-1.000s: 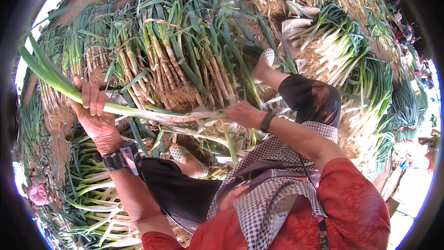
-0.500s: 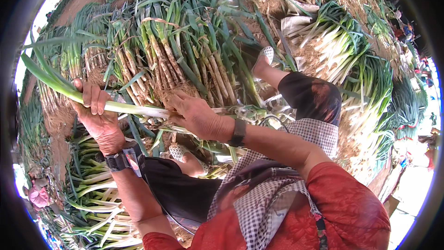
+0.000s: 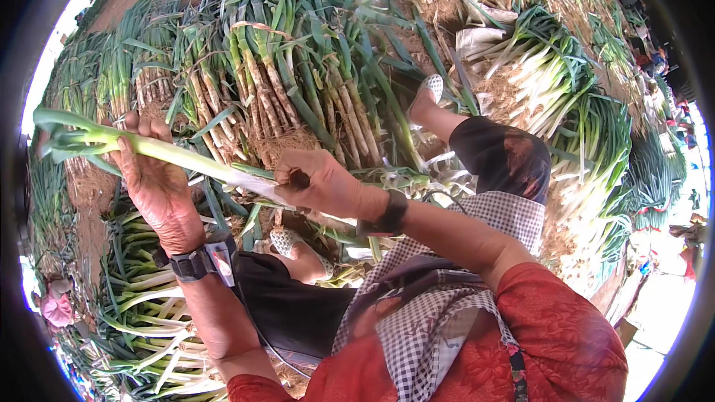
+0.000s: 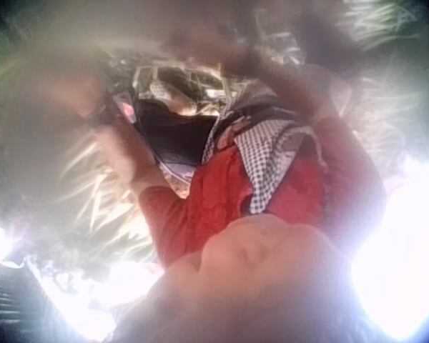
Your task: The person picks up a leek by hand, peels away the outer layers, and pulls off the roots before setting it aside. They then repeat this process with another leek, stripping the outer skin and roots by hand.
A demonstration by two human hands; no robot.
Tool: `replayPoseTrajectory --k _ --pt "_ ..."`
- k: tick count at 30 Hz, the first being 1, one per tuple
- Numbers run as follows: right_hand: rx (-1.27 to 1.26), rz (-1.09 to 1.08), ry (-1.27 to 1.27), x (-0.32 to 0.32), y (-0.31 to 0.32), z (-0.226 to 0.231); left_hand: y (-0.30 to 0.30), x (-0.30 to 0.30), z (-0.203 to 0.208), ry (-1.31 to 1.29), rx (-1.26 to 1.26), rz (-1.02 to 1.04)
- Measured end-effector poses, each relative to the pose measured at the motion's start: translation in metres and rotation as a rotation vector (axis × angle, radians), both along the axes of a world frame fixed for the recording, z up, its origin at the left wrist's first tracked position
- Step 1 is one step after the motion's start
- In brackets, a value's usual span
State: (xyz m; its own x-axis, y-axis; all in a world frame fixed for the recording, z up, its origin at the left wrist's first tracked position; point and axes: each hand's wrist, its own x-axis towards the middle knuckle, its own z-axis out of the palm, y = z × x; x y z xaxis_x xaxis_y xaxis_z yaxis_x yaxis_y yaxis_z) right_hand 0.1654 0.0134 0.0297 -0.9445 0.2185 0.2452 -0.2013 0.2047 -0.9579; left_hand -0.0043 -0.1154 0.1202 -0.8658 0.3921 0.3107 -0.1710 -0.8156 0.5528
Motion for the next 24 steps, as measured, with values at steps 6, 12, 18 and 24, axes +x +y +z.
replayPoseTrajectory --k 6,12,18,24 --pt "-0.650 0.070 -0.224 0.002 -0.005 -0.007 -0.011 -0.018 -0.014 0.052 -0.021 0.089" --pt "0.705 0.179 -0.115 0.029 0.011 -0.038 -0.024 -0.039 -0.019 0.080 -0.027 0.103" --pt "1.183 0.629 -1.001 0.092 0.064 -0.140 -0.041 -0.050 -0.019 0.039 -0.135 0.331" --pt "0.363 0.021 -0.050 0.022 0.018 -0.057 -0.044 -0.053 -0.027 0.027 -0.157 0.298"
